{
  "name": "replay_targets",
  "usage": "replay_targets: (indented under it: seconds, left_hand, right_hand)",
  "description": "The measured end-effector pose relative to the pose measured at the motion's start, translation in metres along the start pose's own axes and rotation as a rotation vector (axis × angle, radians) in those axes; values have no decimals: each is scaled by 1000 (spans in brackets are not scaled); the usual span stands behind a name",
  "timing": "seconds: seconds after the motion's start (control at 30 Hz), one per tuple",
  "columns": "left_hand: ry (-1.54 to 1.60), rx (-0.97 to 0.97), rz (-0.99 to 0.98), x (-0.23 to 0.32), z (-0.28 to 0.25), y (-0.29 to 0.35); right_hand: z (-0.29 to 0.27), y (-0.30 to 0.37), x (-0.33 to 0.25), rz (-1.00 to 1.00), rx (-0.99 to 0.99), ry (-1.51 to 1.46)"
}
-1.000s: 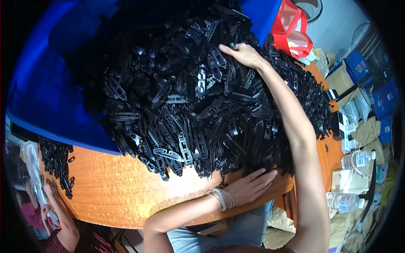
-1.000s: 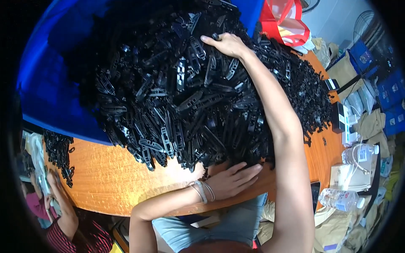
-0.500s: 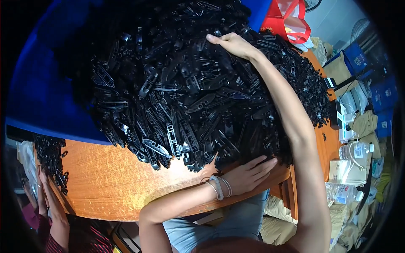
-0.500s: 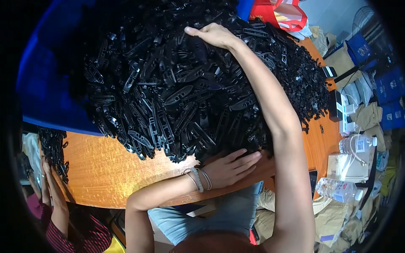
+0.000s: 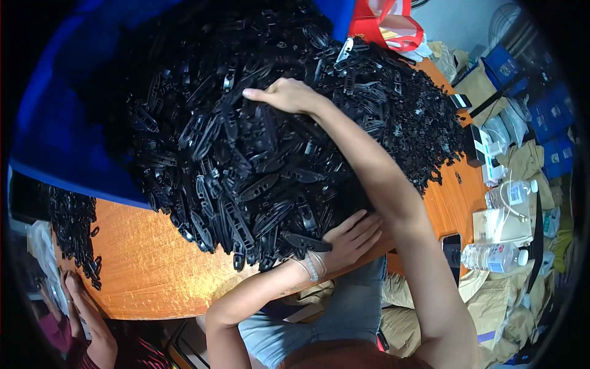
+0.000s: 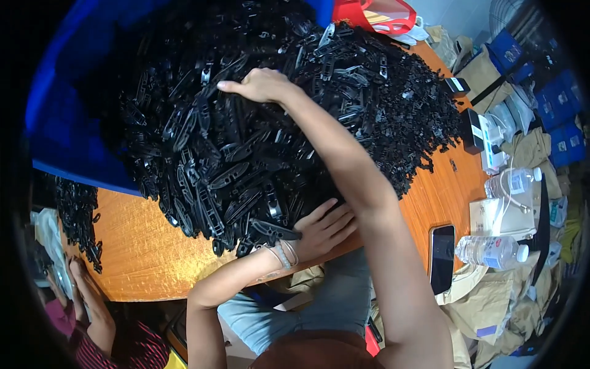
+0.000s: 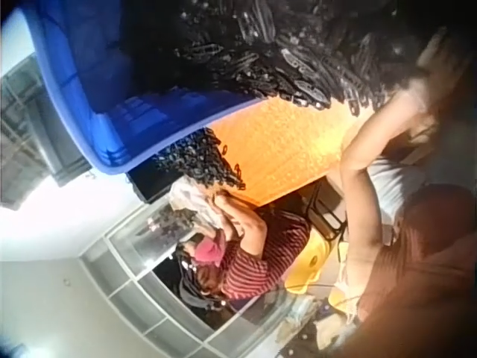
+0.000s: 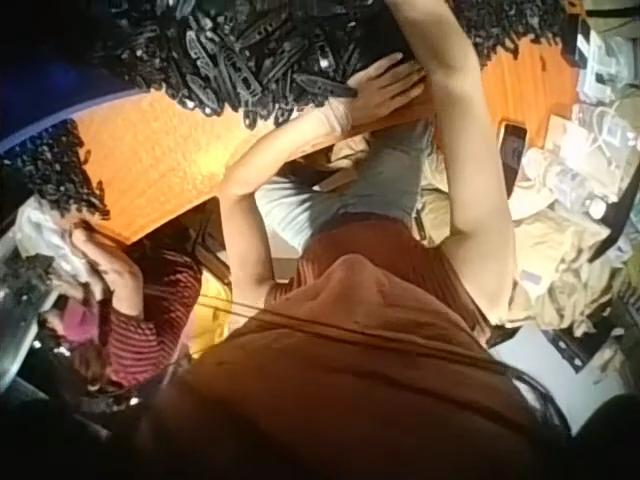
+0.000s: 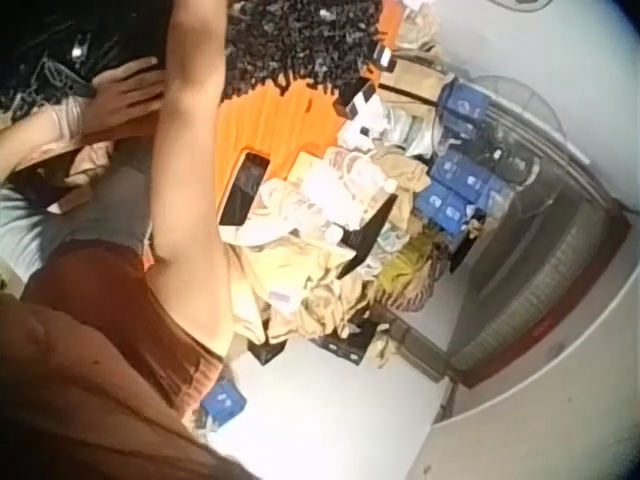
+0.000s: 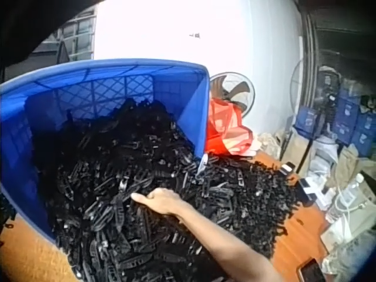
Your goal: Assembling small black plastic hardware components at a workbench.
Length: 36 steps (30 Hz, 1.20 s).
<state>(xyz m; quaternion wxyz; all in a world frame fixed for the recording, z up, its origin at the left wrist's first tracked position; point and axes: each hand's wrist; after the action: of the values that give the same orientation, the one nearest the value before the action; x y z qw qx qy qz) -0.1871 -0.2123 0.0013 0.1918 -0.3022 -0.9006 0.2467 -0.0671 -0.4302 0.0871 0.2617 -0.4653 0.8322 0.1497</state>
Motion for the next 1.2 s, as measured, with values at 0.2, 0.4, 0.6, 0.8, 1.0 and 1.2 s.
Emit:
replay_targets:
  seconds: [0.2, 0.4, 0.6, 0.8, 1.0, 1.2]
  left_hand:
    - [-41, -86, 20, 2, -7, 6]
    - [49, 40, -41, 8, -7, 8]
    - [91, 112, -85, 4, -16, 17]
    - [80, 5, -75, 17, -10, 37]
    - [92, -13, -12, 24, -11, 47]
    - [-139, -137, -128, 41, -25, 51]
  right_hand:
    - [13, 10, -18, 89, -11, 72]
    - [3, 12, -27, 124, 80, 345]
    - [-33, 82, -43, -136, 145, 259]
    - [33, 253, -16, -398, 744, -76]
    - [117, 322, 6, -256, 785, 87]
    - [125, 314, 10, -311, 917, 46]
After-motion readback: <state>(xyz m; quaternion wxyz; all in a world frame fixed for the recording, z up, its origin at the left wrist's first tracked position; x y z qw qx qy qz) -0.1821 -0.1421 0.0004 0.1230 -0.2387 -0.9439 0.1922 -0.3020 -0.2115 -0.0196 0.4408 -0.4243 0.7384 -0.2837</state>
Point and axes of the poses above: each hand's wrist, its own y-axis away from the middle knuckle, its own z-axis out of the palm, x = y × z, and after that the axes turned 4 degrees about y, right-handed
